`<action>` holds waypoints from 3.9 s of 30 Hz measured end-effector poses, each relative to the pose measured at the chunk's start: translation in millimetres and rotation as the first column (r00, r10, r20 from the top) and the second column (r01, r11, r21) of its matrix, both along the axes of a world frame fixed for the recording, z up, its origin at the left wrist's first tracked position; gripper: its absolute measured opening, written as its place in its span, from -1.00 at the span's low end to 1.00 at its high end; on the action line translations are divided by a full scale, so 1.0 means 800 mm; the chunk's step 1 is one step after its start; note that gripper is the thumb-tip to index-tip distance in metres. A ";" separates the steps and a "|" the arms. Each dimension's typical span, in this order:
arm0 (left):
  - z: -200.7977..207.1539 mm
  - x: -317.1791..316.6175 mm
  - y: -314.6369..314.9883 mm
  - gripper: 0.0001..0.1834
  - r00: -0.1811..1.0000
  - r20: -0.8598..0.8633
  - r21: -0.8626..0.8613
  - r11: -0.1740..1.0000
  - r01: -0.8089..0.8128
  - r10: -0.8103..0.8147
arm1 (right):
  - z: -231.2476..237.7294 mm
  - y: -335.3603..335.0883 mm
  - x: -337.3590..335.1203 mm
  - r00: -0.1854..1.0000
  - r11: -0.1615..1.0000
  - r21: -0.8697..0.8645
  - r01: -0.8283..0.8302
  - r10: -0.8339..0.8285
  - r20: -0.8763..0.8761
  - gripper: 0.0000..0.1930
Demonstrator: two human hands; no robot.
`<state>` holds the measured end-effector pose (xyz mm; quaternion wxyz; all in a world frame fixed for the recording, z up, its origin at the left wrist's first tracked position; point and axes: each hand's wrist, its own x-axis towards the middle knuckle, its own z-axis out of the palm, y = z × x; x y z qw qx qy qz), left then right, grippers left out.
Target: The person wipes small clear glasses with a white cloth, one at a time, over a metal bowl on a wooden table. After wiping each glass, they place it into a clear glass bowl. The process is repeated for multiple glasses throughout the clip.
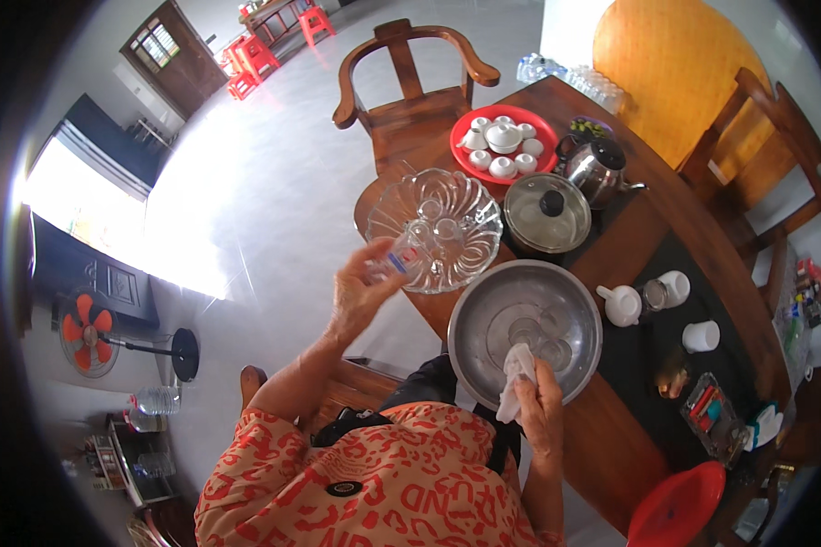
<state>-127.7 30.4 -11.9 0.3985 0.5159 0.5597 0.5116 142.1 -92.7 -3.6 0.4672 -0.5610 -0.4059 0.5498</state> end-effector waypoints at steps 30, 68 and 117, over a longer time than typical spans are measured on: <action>-0.049 -0.051 0.172 -0.34 0.644 -0.717 0.071 0.891 0.448 -0.266 | -0.037 0.044 -0.015 0.960 0.998 -0.056 -0.042 0.056 0.274 -0.69; -0.098 0.159 -0.062 -0.64 0.303 -0.787 0.132 0.333 0.933 -0.537 | -0.037 -0.058 0.067 0.884 0.898 0.006 0.440 -0.433 -0.176 -0.66; -0.057 0.103 -0.058 -0.61 0.736 -0.423 0.062 0.793 0.606 -0.529 | 0.042 0.022 0.094 0.850 0.938 0.347 0.027 -0.204 0.485 -0.47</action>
